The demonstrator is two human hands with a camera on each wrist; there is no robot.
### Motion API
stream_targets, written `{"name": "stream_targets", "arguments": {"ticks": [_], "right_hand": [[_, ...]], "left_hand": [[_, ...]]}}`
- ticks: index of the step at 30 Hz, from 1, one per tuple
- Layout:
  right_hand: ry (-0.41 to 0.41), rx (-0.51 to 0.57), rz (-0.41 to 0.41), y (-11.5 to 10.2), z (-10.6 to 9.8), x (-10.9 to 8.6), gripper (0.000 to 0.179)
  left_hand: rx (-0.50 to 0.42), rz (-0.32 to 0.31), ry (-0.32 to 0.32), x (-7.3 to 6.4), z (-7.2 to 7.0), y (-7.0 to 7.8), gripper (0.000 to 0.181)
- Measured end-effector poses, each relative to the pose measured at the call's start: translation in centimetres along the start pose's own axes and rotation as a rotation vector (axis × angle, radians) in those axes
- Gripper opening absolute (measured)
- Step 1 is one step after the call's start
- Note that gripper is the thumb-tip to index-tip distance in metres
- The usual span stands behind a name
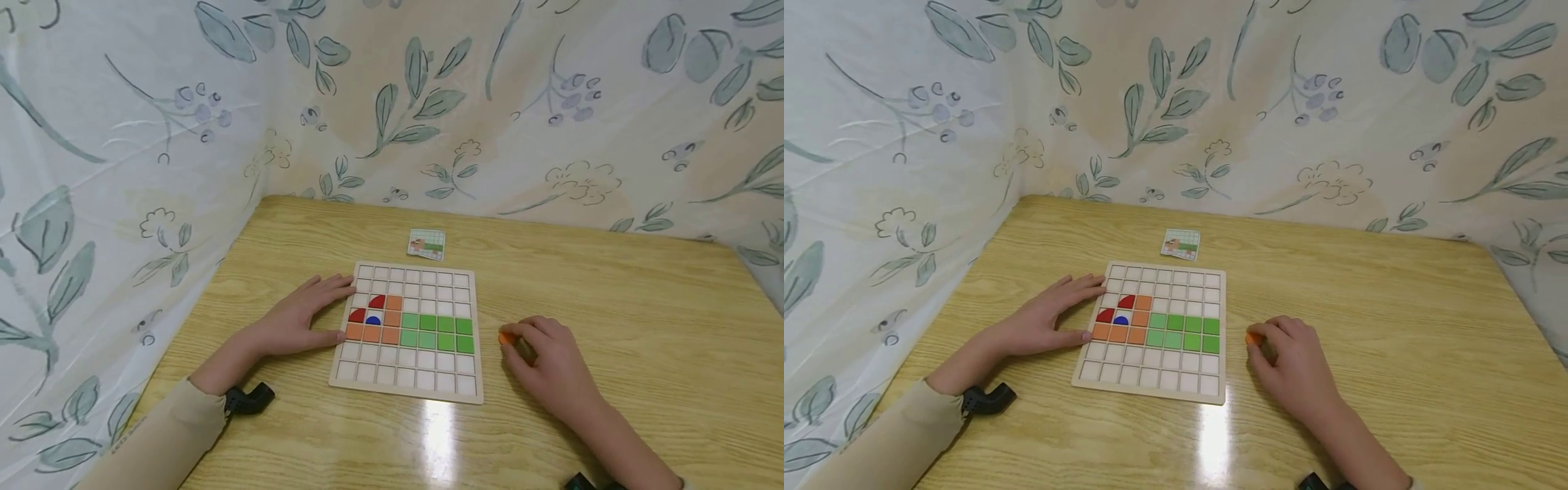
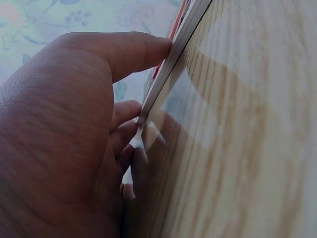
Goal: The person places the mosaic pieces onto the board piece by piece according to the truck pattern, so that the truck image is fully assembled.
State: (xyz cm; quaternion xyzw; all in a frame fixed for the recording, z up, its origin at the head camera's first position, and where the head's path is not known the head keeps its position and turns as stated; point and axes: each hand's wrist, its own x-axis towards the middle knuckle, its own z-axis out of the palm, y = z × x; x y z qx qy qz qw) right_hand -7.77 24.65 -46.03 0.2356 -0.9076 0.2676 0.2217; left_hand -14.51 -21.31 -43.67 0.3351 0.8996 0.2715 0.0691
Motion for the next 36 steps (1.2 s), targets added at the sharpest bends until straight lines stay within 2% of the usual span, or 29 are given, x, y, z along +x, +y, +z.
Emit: {"name": "stream_targets", "arguments": {"ticks": [10, 18, 27, 36], "right_hand": [[0.002, 0.015, 0.019, 0.3, -0.1, -0.3, 0.024], [0.019, 0.05, -0.005, -0.4, 0.4, 0.0, 0.022], [0.053, 0.12, -0.139, -1.8, 1.5, 0.7, 0.022], [0.009, 0.161, -0.213, -3.8, 3.3, 0.7, 0.018]], "left_hand": [[0.003, 0.006, 0.001, 0.1, 0.2, 0.2, 0.085], [0.004, 0.005, 0.001, 0.1, 0.2, 0.4, 0.084], [0.011, 0.001, 0.011, -0.1, 0.3, 0.2, 0.084], [0.009, -0.004, 0.012, -0.3, 0.4, 0.3, 0.084]]}}
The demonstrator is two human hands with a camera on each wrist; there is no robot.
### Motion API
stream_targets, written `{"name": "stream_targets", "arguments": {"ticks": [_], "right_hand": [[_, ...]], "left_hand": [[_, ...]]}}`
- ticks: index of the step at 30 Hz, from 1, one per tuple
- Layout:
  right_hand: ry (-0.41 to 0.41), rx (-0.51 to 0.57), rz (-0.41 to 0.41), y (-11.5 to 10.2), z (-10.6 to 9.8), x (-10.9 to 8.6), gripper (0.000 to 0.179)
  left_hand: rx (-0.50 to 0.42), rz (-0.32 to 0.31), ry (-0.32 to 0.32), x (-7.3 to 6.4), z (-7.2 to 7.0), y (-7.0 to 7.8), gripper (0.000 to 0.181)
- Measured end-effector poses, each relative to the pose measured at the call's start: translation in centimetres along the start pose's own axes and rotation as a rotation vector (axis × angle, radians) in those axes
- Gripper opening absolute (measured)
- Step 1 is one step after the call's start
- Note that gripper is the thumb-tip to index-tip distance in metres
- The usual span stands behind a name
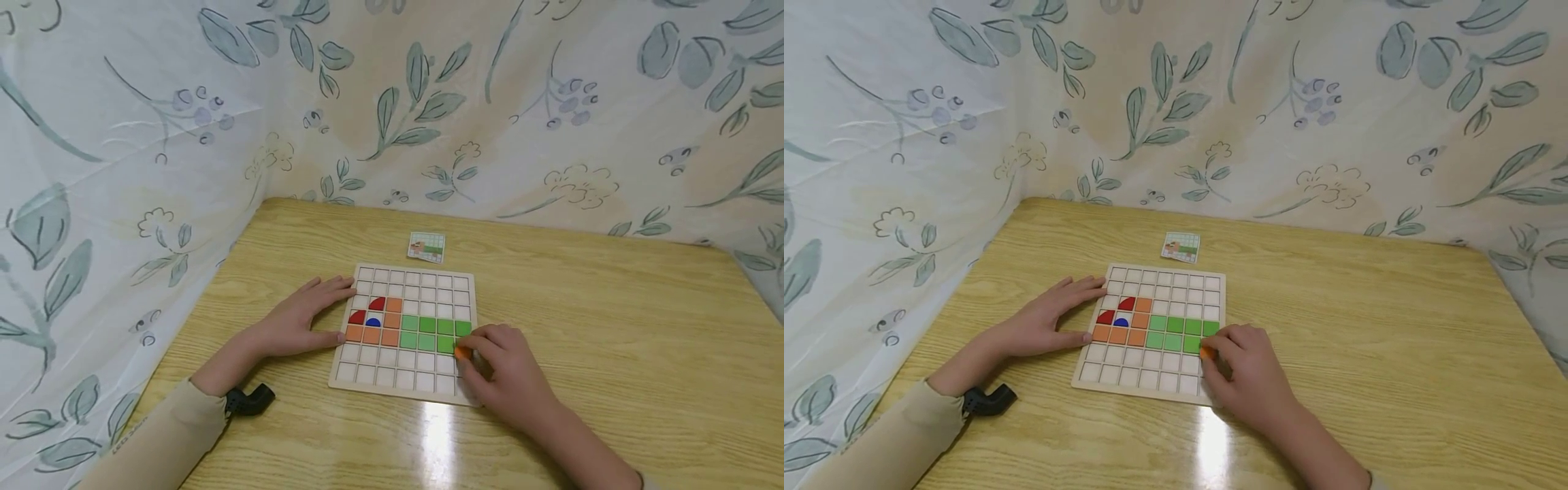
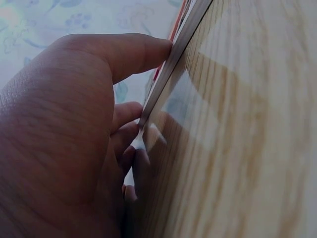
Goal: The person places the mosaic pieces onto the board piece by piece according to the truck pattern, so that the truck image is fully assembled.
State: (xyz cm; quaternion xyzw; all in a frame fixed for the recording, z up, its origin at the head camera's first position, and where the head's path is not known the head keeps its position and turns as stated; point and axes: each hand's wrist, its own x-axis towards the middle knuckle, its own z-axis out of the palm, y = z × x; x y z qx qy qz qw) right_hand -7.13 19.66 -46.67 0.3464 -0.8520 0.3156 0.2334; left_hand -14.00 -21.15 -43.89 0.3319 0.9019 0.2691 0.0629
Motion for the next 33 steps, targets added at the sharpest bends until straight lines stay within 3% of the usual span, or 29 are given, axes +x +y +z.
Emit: {"name": "stream_targets", "arguments": {"ticks": [8, 33], "right_hand": [[-0.016, 0.016, -0.049, -1.1, 1.0, 0.4, 0.018], [-0.028, 0.017, -0.05, -1.6, 1.1, 0.6, 0.022]], "left_hand": [[0.002, 0.002, -0.002, 0.1, -0.1, 0.0, 0.084], [0.004, 0.0, -0.007, 0.2, -0.3, -0.1, 0.085]]}}
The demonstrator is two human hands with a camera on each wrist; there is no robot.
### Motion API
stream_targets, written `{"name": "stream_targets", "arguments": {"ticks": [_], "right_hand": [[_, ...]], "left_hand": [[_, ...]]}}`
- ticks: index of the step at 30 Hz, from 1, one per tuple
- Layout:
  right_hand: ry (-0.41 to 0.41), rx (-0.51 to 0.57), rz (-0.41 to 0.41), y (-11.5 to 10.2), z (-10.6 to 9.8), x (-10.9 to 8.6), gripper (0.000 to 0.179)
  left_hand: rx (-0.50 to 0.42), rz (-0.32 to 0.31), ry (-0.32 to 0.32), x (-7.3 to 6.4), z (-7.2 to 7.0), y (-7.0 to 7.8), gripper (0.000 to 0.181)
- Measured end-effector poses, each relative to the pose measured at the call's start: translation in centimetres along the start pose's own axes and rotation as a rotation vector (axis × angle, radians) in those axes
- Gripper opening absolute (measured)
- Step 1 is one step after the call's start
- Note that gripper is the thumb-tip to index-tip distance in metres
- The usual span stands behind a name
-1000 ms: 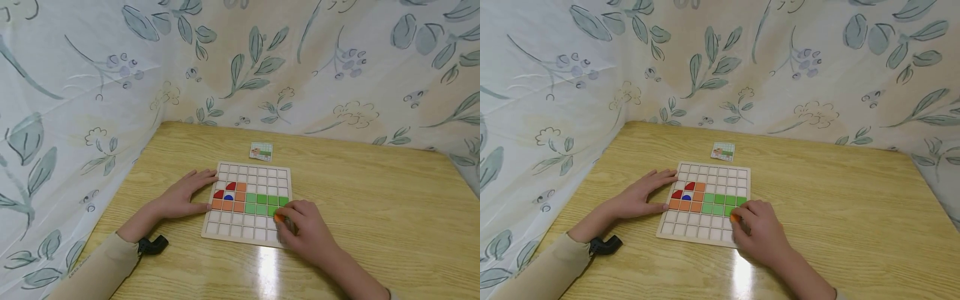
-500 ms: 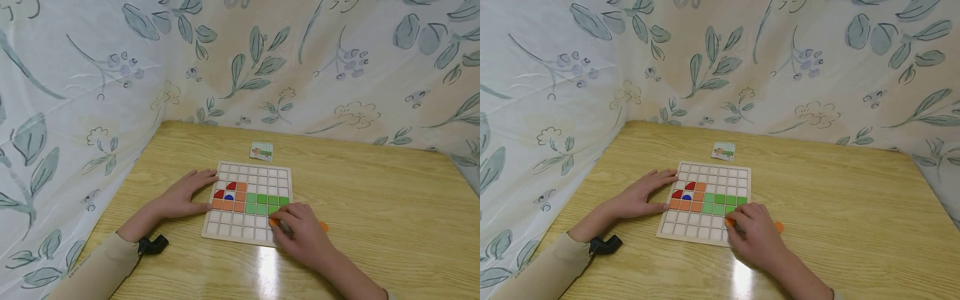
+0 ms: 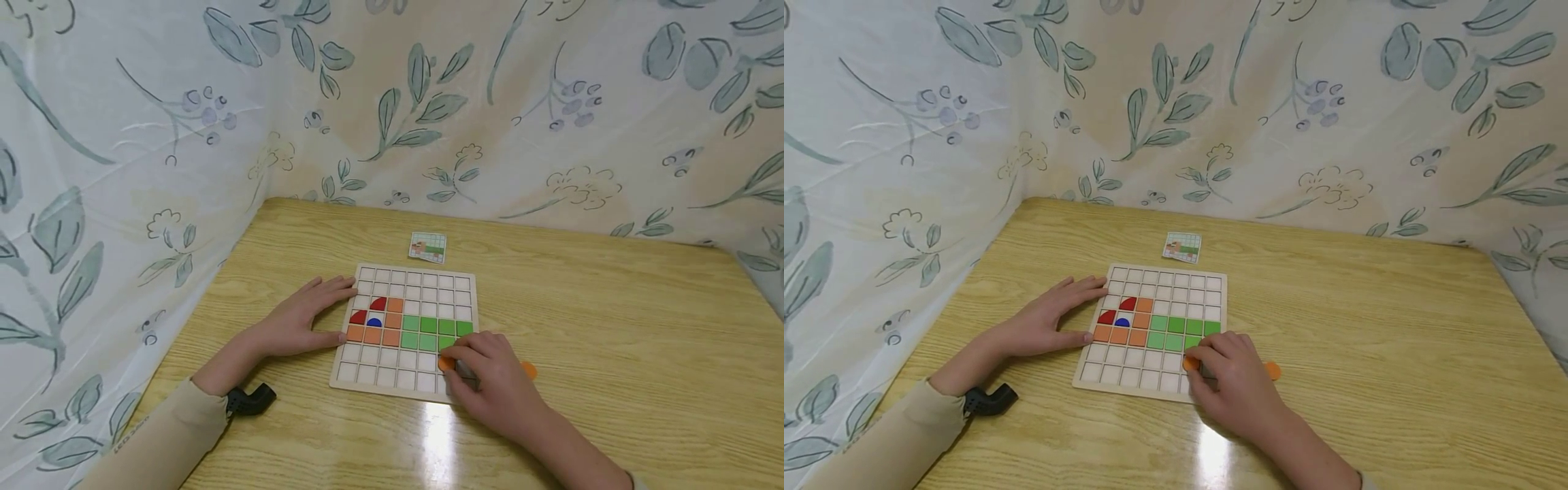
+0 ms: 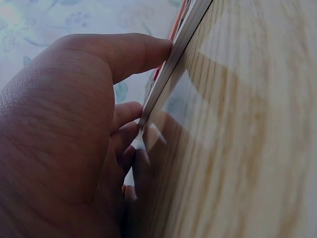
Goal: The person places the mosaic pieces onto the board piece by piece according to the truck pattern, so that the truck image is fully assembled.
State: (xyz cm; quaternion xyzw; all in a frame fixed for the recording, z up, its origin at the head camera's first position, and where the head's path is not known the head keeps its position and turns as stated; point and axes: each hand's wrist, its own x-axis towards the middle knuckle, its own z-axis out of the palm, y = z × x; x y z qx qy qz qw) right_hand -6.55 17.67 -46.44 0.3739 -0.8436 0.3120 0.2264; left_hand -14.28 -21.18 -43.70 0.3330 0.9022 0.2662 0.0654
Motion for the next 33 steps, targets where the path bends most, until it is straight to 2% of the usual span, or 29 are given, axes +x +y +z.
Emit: {"name": "stream_targets", "arguments": {"ticks": [17, 33], "right_hand": [[-0.016, -0.042, 0.019, -0.1, -1.2, -1.1, 0.023], [0.013, -0.089, 0.069, 1.7, -2.9, -2.9, 0.025]], "left_hand": [[0.007, 0.004, 0.006, 0.2, 0.3, -0.2, 0.086], [-0.002, -0.002, 0.008, -0.1, 0.1, -0.1, 0.085]]}}
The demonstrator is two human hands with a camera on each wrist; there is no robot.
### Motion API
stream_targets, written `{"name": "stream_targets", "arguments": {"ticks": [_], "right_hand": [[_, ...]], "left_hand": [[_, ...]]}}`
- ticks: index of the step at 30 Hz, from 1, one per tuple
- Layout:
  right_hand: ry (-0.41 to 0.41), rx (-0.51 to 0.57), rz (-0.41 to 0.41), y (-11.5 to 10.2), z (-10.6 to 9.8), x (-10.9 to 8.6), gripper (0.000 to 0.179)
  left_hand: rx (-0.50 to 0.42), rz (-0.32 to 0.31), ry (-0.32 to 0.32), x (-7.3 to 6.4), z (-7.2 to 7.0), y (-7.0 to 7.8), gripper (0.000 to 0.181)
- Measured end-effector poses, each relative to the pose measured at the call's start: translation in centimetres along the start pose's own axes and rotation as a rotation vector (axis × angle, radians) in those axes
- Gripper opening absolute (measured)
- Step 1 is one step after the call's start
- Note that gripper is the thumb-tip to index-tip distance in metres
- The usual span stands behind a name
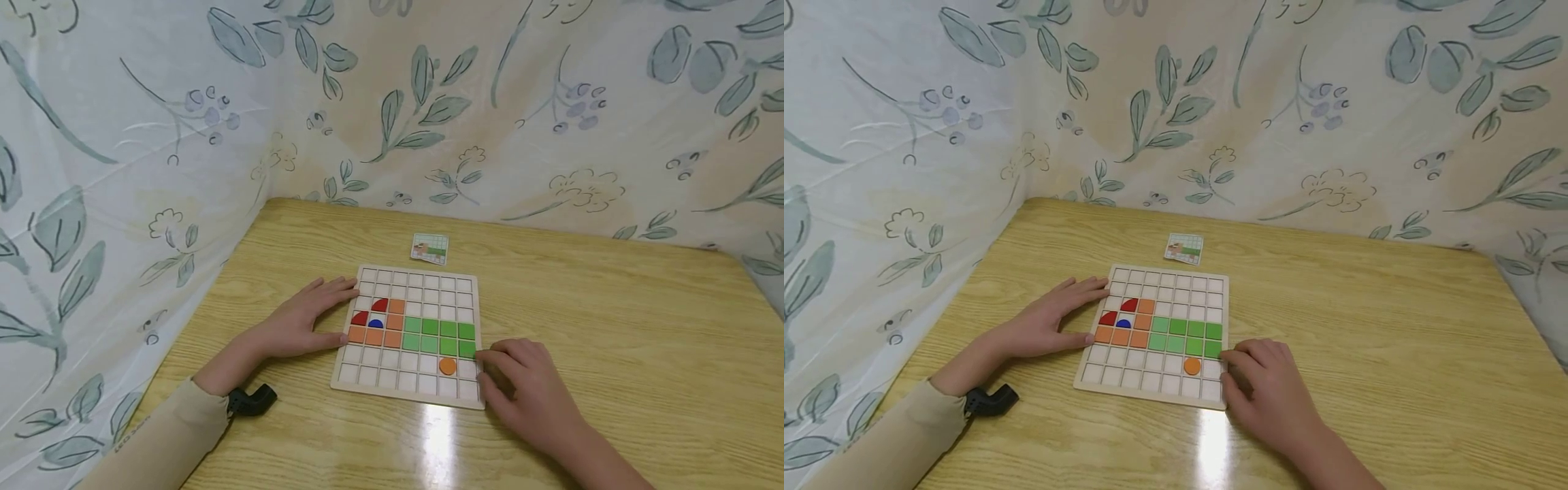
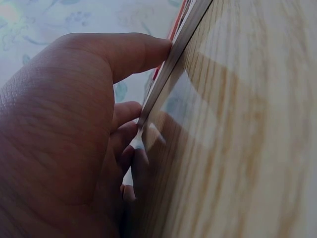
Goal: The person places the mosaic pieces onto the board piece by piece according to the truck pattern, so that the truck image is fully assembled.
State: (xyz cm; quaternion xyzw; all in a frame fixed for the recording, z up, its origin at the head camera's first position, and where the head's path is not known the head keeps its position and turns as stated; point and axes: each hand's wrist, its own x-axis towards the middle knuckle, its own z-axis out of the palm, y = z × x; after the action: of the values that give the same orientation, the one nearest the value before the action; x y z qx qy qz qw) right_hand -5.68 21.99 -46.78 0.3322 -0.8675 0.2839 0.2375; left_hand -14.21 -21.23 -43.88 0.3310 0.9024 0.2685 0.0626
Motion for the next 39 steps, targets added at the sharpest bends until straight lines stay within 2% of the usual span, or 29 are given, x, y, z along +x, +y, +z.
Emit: {"name": "stream_targets", "arguments": {"ticks": [4, 13, 30, 39], "right_hand": [[0.035, -0.015, -0.007, 0.7, -0.6, -0.7, 0.026], [-0.009, -0.054, 0.073, 1.8, -2.2, -2.0, 0.027], [0.002, -0.094, 0.103, 1.8, -3.3, -2.8, 0.028], [0.014, -0.142, 0.187, 1.7, -3.8, -3.5, 0.03]], "left_hand": [[-0.002, 0.001, -0.001, 0.0, -0.1, 0.1, 0.085], [0.0, 0.007, 0.003, 0.0, 0.0, 0.0, 0.086], [0.01, 0.018, 0.007, -0.1, 0.1, -0.2, 0.086], [0.005, 0.03, 0.013, -0.1, 0.2, -0.4, 0.086]]}}
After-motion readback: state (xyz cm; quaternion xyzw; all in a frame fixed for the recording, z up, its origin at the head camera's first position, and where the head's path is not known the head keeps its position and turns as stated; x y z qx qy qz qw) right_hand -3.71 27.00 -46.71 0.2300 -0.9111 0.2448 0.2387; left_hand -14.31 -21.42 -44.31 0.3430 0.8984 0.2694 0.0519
